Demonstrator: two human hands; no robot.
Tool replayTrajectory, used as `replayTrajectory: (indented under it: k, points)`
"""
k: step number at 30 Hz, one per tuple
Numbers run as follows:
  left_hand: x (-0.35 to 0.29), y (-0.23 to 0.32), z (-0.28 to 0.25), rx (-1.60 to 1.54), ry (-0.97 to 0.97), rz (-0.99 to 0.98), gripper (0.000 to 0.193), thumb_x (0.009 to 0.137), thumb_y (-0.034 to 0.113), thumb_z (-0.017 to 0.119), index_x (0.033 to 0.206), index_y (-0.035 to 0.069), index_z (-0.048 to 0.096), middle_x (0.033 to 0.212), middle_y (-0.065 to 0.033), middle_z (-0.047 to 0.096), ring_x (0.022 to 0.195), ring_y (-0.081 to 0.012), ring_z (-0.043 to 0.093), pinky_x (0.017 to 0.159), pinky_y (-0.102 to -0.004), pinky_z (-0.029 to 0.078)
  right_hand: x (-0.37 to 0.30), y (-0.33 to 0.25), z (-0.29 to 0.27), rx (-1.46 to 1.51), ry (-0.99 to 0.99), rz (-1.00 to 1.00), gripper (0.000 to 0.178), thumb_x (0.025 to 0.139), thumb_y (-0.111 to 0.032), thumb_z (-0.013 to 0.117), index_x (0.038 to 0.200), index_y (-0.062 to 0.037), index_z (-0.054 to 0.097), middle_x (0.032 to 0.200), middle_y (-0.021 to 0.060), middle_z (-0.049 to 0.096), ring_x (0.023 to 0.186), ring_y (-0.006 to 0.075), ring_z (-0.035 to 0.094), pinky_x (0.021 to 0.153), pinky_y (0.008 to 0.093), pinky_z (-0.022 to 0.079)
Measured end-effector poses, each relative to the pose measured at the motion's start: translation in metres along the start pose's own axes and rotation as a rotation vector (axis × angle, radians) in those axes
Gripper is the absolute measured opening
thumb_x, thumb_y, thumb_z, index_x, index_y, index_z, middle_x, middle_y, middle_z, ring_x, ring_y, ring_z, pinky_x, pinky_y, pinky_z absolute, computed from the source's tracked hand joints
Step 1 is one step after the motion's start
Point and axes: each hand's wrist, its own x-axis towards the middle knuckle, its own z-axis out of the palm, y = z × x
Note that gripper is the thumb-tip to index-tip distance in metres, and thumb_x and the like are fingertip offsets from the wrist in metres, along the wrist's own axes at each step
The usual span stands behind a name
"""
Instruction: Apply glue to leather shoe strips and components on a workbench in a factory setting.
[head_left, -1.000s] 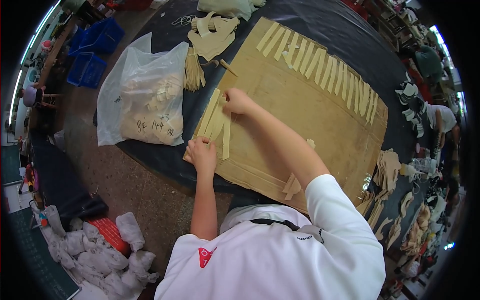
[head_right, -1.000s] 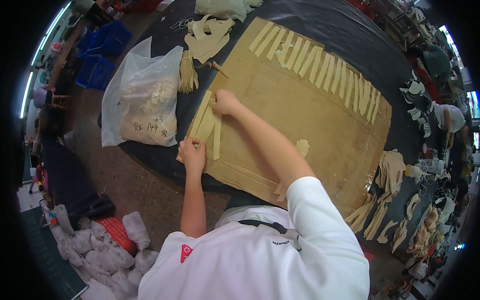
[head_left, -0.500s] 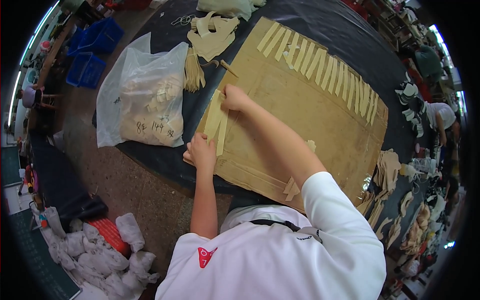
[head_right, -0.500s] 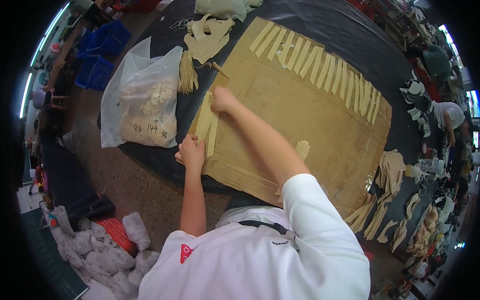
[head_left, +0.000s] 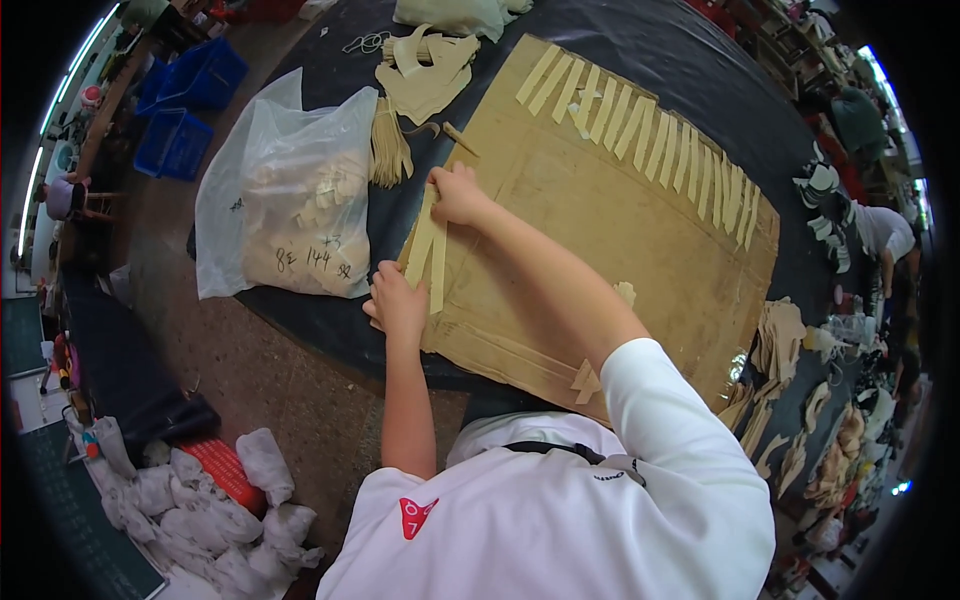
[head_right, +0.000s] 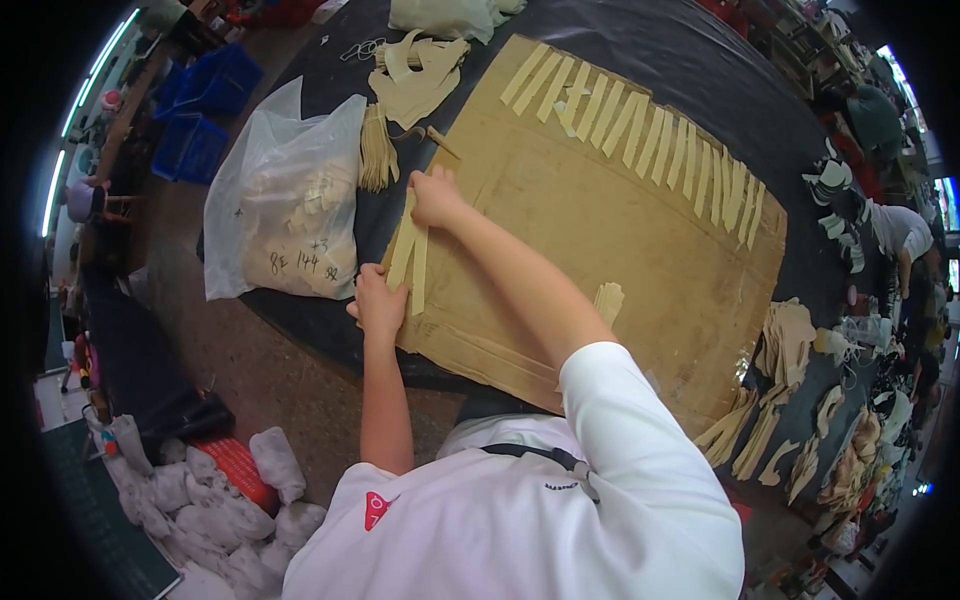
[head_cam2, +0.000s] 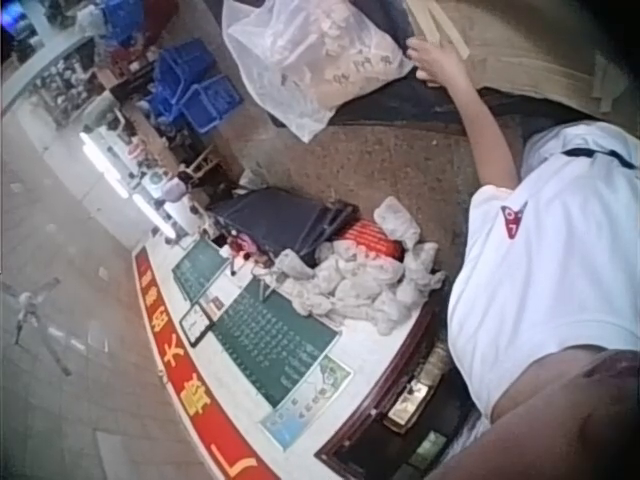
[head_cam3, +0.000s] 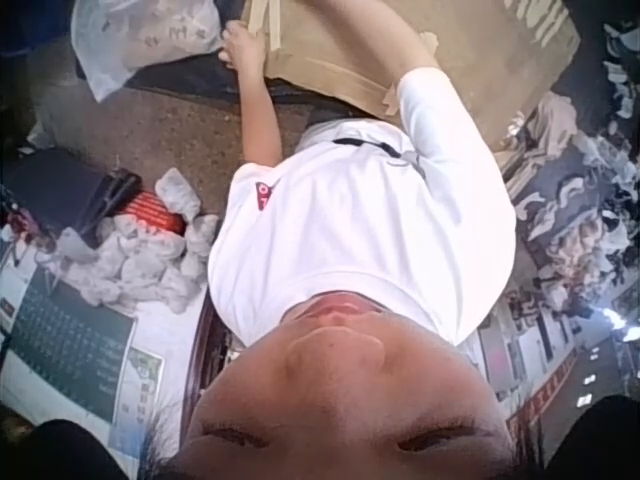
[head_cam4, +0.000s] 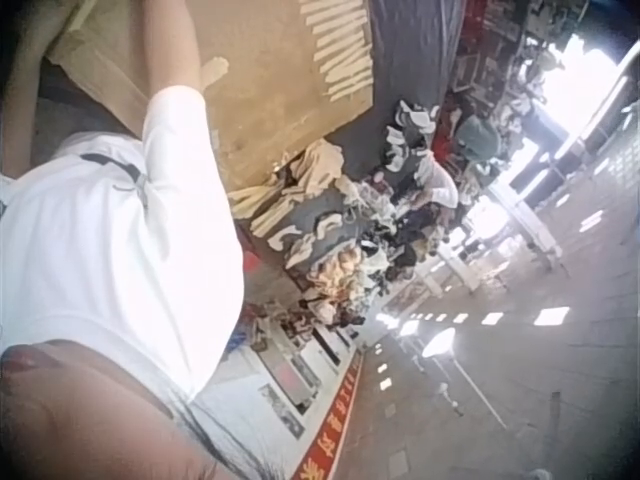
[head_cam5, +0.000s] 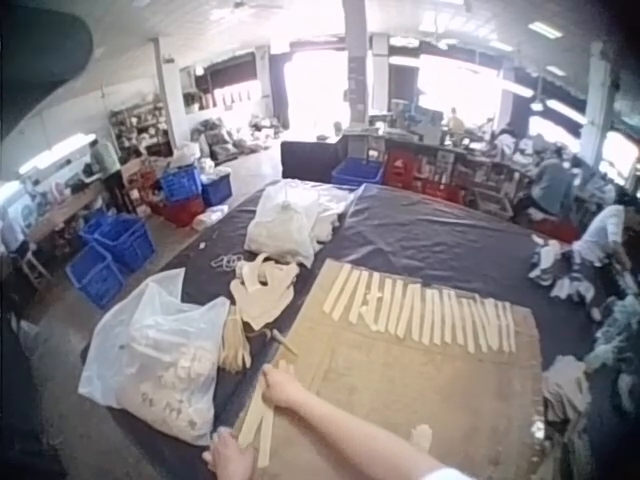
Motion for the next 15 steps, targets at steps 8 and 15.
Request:
replayTrajectory:
  k: [8,15]
  points:
    - [0.019,0.024,0.009,0.029,-0.008,-0.005,0.042,0.073,0.028,0.069,0.102,0.005,0.05,0.103,-0.0138,0.053,0.104,-0.0331,0.047,0.087,-0.0457,0.034,0.011,0.01,-0.002,0.013,0.04,0.025,0.049,0.054,-0.011,0.075,0.099,-0.0109,0.055,0.099,0.0162,0.051,0.097,0.033,0.048,0.084,0.0371,0.042]
    - [0.032,0.023,0.024,-0.124,-0.082,0.119,0.033,0.071,0.014,0.069,0.097,0.002,0.053,0.092,-0.0149,0.06,0.086,-0.0328,0.058,0.073,-0.0394,0.046,0.017,0.025,-0.013,0.212,-0.089,-0.078,0.045,0.056,-0.008,0.075,0.097,-0.0032,0.057,0.083,0.009,0.061,0.078,0.0217,0.059,0.068,0.032,0.048]
